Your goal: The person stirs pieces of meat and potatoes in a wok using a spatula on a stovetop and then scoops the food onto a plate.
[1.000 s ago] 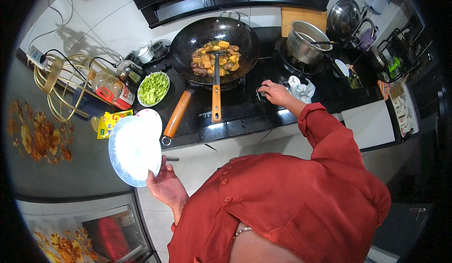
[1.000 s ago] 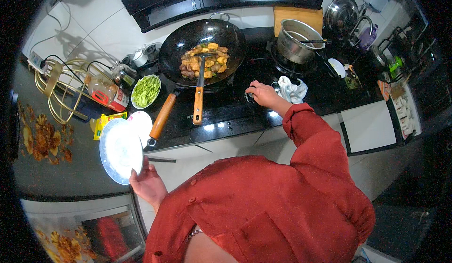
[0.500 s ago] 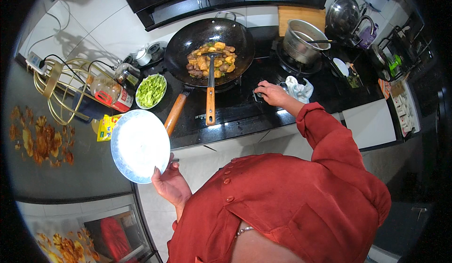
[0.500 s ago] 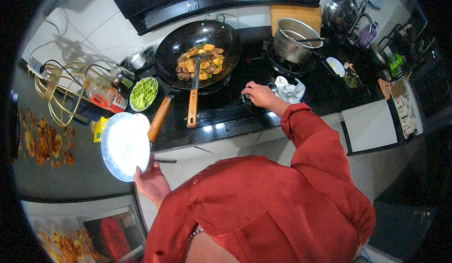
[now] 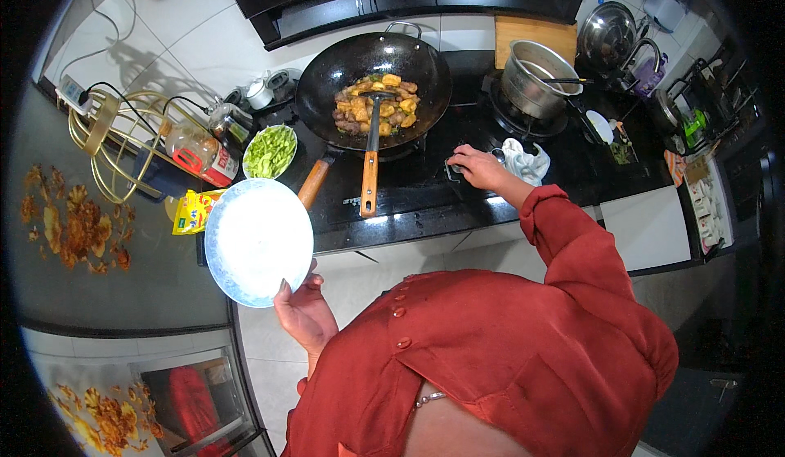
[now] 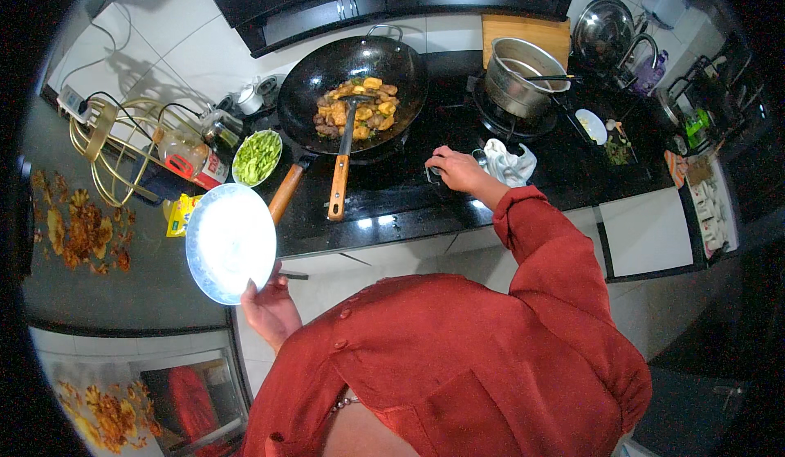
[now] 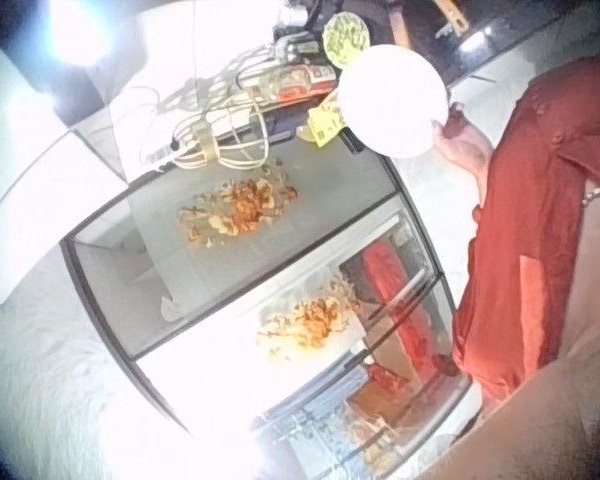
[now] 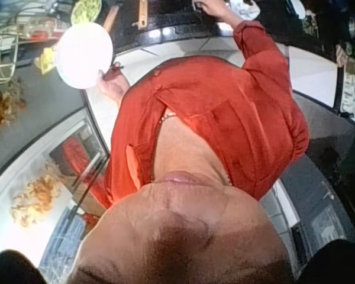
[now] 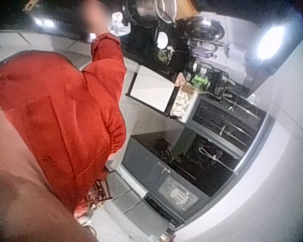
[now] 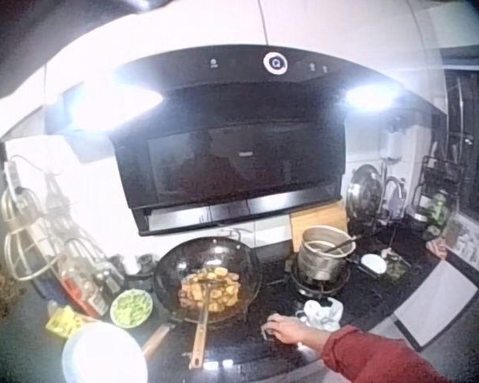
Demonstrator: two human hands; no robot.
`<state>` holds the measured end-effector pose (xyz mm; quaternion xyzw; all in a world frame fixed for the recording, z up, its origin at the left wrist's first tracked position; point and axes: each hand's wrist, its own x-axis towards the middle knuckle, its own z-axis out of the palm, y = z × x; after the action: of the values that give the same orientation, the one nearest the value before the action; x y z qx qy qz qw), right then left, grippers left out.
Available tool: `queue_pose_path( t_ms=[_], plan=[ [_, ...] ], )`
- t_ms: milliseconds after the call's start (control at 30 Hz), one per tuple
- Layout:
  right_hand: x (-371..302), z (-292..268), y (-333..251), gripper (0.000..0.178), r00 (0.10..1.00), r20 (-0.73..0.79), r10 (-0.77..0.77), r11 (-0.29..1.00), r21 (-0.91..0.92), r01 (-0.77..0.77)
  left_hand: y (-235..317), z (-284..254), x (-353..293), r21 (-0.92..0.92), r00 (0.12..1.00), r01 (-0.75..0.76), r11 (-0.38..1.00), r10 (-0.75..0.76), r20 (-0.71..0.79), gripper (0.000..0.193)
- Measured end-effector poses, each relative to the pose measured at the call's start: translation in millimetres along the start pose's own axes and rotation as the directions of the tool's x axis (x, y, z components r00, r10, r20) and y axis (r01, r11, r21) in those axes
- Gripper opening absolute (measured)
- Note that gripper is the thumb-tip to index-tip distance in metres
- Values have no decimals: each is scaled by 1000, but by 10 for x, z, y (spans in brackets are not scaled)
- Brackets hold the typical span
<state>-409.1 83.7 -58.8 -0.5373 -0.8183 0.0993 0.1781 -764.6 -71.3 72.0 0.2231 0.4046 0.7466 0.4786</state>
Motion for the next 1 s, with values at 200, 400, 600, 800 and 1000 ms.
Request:
queue_pose_path(
  t_ms=[200, 400, 600, 800, 1000],
  plan=[
    [-1, 0, -2, 24, 1000, -9, 0, 1000, 11, 0, -36, -6, -42, -38, 999, 37, 999, -36, 40, 48],
    [0, -5, -13, 25, 1000, -15, 3, 1000, -1, -3, -78, -29, -45, -44, 997, 59, 997, -57, 53, 49],
    [11, 21, 2, 25, 1000, -16, -6, 1000, 15, 7, -99, -23, -54, -28, 997, 55, 998, -53, 60, 48],
    [-5, 21, 29, 26, 999, -36, -24, 1000, -6, 24, -124, -42, -43, -42, 995, 64, 997, -60, 75, 48],
    [56, 47, 58, 36, 1000, 2, 8, 1000, -19, -8, -123, -102, -50, -13, 996, 66, 998, -66, 59, 50]
  ],
)
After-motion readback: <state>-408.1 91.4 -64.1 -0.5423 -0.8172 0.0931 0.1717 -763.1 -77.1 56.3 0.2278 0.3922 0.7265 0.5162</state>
